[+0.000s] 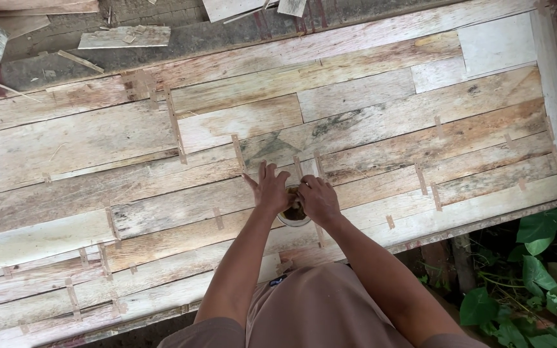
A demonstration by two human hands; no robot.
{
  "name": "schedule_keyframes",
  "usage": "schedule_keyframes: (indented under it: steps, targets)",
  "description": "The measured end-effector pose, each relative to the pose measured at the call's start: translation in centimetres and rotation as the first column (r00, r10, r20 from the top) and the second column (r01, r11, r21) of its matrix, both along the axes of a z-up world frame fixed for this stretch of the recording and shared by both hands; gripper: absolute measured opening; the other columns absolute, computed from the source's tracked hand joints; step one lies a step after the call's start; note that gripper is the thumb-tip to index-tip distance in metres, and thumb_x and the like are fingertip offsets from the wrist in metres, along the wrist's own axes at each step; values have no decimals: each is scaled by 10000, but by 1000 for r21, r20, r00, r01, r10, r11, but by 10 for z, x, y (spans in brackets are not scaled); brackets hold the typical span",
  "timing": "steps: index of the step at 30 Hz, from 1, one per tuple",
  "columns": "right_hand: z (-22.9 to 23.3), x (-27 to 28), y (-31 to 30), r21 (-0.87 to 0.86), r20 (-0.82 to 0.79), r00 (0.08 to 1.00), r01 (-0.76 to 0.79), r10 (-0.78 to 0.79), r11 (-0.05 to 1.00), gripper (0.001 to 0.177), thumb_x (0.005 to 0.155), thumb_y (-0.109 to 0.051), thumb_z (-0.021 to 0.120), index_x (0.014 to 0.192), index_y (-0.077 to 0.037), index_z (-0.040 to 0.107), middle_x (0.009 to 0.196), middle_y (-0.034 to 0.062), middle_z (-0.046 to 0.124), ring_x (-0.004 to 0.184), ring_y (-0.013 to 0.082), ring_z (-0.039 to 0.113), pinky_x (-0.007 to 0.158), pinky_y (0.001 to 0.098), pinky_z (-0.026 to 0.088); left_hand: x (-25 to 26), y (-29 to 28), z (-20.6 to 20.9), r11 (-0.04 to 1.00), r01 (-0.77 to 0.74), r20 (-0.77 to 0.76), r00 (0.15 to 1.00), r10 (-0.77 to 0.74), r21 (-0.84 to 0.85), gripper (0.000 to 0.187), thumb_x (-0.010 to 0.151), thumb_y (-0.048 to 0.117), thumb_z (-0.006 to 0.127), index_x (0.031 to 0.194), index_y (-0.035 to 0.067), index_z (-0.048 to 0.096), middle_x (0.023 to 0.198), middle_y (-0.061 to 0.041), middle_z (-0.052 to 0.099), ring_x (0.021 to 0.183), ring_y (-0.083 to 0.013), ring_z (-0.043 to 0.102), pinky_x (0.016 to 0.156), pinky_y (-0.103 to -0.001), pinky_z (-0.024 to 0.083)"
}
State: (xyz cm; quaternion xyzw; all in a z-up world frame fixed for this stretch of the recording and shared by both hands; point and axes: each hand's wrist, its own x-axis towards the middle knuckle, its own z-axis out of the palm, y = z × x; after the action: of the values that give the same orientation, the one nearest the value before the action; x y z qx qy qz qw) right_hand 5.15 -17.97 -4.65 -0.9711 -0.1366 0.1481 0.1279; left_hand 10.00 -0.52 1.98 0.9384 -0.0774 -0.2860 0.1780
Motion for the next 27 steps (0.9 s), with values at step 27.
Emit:
schedule_keyframes:
  steps: [27]
  targets:
    - [69,102,-59,356,-331,628,775,-704,523,184,915,-388,698,816,-238,738,716,-31,696,826,249,740,735,442,531,28,-2,-11,728,-516,-278,856,435,-451,620,988,431,681,1531,223,467,1509,-30,453,1442,-259,460,1146,-598,489]
